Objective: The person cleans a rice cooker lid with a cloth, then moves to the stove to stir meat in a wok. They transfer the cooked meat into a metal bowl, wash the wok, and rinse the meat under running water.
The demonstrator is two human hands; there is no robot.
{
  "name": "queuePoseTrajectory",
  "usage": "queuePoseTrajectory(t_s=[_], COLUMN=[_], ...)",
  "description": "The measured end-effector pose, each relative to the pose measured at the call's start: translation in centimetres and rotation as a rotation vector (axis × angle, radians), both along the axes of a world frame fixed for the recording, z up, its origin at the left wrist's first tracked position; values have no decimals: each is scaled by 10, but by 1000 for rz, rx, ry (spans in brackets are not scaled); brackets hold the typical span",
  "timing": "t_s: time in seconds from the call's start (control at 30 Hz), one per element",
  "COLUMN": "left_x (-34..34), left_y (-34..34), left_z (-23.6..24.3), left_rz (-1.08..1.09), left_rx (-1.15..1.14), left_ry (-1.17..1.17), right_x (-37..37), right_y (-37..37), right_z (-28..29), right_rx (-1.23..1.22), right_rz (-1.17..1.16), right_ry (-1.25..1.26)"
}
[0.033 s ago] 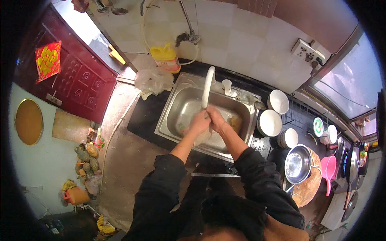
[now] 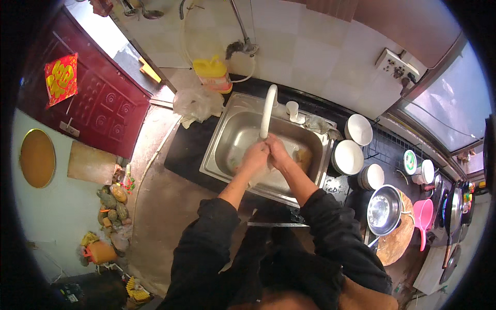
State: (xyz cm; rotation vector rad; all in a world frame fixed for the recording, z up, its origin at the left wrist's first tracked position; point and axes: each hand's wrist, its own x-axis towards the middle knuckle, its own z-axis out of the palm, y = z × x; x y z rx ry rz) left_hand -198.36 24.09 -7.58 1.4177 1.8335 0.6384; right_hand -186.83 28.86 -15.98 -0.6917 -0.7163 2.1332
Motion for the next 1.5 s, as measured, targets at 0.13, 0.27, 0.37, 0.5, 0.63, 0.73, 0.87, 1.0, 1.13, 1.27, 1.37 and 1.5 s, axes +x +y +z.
queuePoseTrajectory(t_s=[0.13, 0.27, 0.37, 0.5, 0.63, 0.73, 0.87, 1.0, 1.13, 1.27, 1.37, 1.5], left_x=[-21, -8, 4, 7, 13, 8, -1, -16, -23, -21, -22, -19], left_y=[-2, -6, -1, 8, 5, 4, 0, -6, 3, 14, 15, 5], left_z=[7, 5, 7, 16, 9, -11, -29, -18, 1, 3, -5, -17], left_rz=[209, 19, -16, -76, -183, -27, 207, 106, 134, 96, 118, 354], left_rx=[-76, -55, -87, -172, -8, -62, 53, 23, 7, -52, -84, -154], left_ry=[-149, -45, 17, 90, 122, -88, -464, -118, -150, -187, -289, -832], right_x=[-29, -25, -13, -9, 0, 1, -17, -15, 29, 54, 46, 9], right_y=[7, 8, 2, -13, -5, -1, -13, -18, 12, 29, 5, -63], right_z=[-41, -44, -25, -15, -31, -44, -38, -6, 24, 32, 29, 33], right_rx=[616, 583, 352, 496, 504, 582, 432, 538, 986, 887, 678, -159], right_rz=[-176, -176, -158, -280, -250, -313, -221, -190, -480, -170, -150, -125], right_ry=[-443, -567, -558, -668, -510, -665, -722, -895, -1282, -1473, -1289, -235])
